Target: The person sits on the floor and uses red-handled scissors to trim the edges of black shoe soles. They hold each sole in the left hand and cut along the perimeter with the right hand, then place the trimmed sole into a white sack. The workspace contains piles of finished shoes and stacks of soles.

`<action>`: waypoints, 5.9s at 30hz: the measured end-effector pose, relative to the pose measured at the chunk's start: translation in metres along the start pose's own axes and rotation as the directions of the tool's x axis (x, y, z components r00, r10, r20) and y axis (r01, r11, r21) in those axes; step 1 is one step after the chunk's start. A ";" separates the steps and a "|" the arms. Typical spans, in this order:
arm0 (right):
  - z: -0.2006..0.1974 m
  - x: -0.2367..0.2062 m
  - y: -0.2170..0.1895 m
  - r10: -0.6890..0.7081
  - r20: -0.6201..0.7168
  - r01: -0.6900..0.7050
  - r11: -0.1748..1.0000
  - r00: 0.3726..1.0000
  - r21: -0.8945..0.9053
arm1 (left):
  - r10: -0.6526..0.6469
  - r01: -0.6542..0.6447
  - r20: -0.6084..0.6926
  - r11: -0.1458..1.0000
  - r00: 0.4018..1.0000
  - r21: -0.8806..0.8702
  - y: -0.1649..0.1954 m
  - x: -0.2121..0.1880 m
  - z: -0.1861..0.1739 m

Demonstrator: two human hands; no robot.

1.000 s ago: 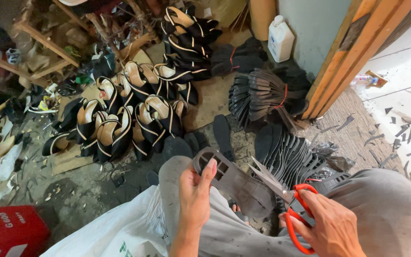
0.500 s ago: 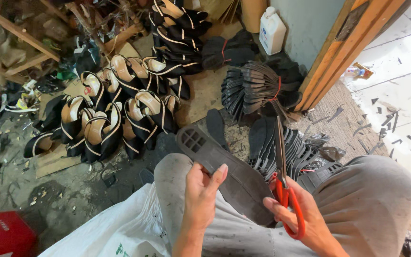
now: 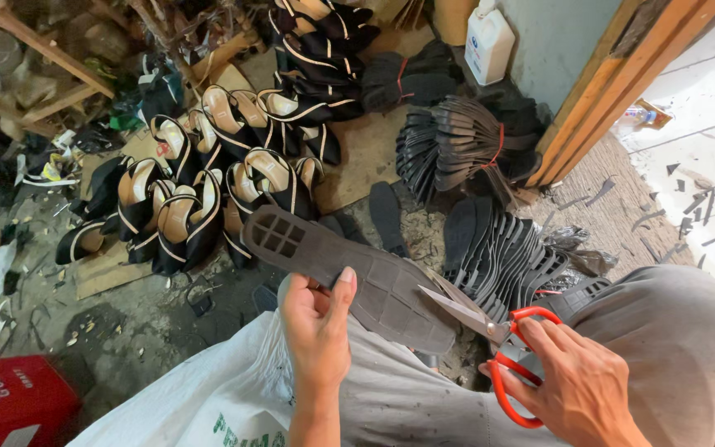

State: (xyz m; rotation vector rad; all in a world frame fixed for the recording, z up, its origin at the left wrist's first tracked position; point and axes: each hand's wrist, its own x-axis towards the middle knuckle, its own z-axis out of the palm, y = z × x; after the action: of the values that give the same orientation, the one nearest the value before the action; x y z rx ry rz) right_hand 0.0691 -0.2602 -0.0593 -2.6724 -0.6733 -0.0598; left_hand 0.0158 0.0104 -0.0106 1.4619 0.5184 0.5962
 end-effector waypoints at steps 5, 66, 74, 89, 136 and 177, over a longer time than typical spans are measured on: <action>0.000 0.005 -0.001 -0.107 -0.159 0.118 0.991 0.981 0.063 | -0.034 0.034 0.006 0.999 0.999 -0.017 0.002 -0.003 0.006; -0.024 0.031 0.004 -0.277 -0.023 0.277 0.961 0.961 0.004 | 0.048 -0.011 0.261 0.990 0.964 -0.141 0.006 -0.007 0.014; -0.028 0.031 0.006 -0.244 0.049 0.243 0.970 0.969 0.029 | 0.025 0.019 0.271 0.987 0.962 -0.160 0.000 -0.008 0.012; -0.018 0.031 -0.004 -0.225 0.080 0.222 0.974 0.971 0.048 | -0.097 0.114 0.109 0.980 0.989 -0.163 -0.025 -0.011 0.008; -0.021 0.034 -0.009 -0.190 -0.075 0.195 0.979 0.979 0.060 | -0.070 0.103 0.336 0.991 0.939 -0.082 -0.005 -0.021 0.013; -0.030 0.027 0.040 -0.290 0.197 0.298 0.955 0.936 -0.007 | -0.321 0.308 0.746 0.937 0.583 0.163 0.029 0.026 -0.016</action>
State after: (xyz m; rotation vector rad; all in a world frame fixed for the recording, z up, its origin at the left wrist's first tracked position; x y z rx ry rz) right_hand 0.1131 -0.2920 -0.0419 -2.6113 -1.1422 0.1113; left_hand 0.0236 0.0399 0.0187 1.4359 0.0838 -0.3481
